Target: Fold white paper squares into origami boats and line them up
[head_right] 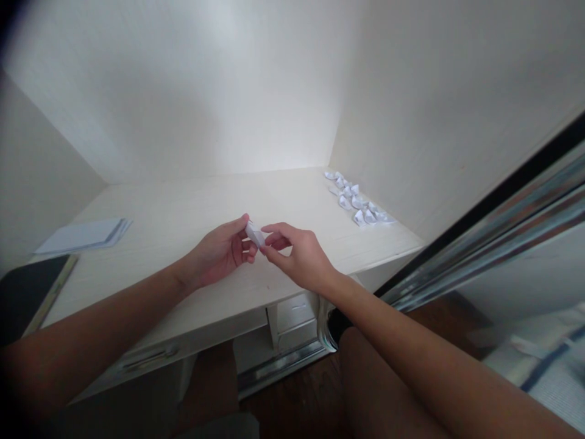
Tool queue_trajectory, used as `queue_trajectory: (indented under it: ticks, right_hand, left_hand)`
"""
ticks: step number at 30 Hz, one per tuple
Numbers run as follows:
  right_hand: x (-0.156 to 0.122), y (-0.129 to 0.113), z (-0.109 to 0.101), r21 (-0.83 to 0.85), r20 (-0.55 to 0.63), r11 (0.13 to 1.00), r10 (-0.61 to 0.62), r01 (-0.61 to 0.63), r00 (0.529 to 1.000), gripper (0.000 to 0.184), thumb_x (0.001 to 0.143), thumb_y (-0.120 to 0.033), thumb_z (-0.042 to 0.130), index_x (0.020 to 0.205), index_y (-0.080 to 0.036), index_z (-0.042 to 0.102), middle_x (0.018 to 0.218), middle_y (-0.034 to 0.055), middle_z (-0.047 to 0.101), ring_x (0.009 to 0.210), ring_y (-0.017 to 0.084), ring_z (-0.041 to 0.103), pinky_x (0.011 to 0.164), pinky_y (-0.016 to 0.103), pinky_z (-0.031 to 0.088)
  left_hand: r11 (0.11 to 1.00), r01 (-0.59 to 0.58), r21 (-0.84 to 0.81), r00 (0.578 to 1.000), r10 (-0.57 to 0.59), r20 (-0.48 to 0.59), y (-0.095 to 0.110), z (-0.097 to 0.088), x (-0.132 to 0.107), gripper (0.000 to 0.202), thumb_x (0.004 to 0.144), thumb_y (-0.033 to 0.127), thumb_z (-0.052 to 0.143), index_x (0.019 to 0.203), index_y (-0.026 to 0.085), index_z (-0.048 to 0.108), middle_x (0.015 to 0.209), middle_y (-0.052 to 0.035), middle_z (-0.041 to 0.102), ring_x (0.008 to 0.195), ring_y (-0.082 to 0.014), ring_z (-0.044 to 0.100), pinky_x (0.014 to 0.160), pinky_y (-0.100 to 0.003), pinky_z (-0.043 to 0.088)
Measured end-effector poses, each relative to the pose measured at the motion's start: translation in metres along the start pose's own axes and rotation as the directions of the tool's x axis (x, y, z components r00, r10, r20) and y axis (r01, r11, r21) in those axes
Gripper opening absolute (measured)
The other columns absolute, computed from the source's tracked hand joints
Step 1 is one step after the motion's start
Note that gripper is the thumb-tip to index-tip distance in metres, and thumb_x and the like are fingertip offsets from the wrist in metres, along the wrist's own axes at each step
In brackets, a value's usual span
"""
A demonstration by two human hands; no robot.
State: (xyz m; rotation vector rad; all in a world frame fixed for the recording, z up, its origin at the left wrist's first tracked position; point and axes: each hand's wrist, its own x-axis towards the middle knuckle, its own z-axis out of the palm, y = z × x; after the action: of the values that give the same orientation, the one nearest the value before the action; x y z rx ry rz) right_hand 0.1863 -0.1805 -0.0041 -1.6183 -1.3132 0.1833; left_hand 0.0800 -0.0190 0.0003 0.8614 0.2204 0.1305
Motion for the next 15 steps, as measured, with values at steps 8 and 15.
queue_trajectory:
  ticks: [8,15]
  right_hand:
    - [-0.002,0.0041,0.0057,-0.47,-0.01,0.839,-0.317,0.275,0.948,0.015,0.094,-0.022,0.063,0.109,-0.021,0.06,0.09,0.0053,0.074,0.079,0.018,0.073,0.072,0.031,0.058]
    - [-0.0027,0.0067,0.0078,-0.489,-0.056,0.817,-0.379,0.306,0.924,0.004,0.093,-0.017,0.06,0.093,-0.021,0.06,0.082,0.0058,0.071,0.075,0.019,0.068,0.069,0.033,0.055]
  left_hand:
    - [0.998,-0.036,-0.053,0.996,0.031,-0.089,-0.0022,0.0023,-0.0008,0.041,0.107,0.023,0.043,0.075,0.009,0.065,0.065,-0.0042,0.066,0.049,-0.0103,0.062,0.049,-0.021,0.057]
    - [0.991,-0.007,-0.134,0.996,-0.005,-0.093,-0.0012,0.0055,-0.0015,0.04,0.107,0.023,0.041,0.079,0.008,0.066,0.068,-0.0065,0.07,0.052,-0.0121,0.067,0.053,-0.023,0.06]
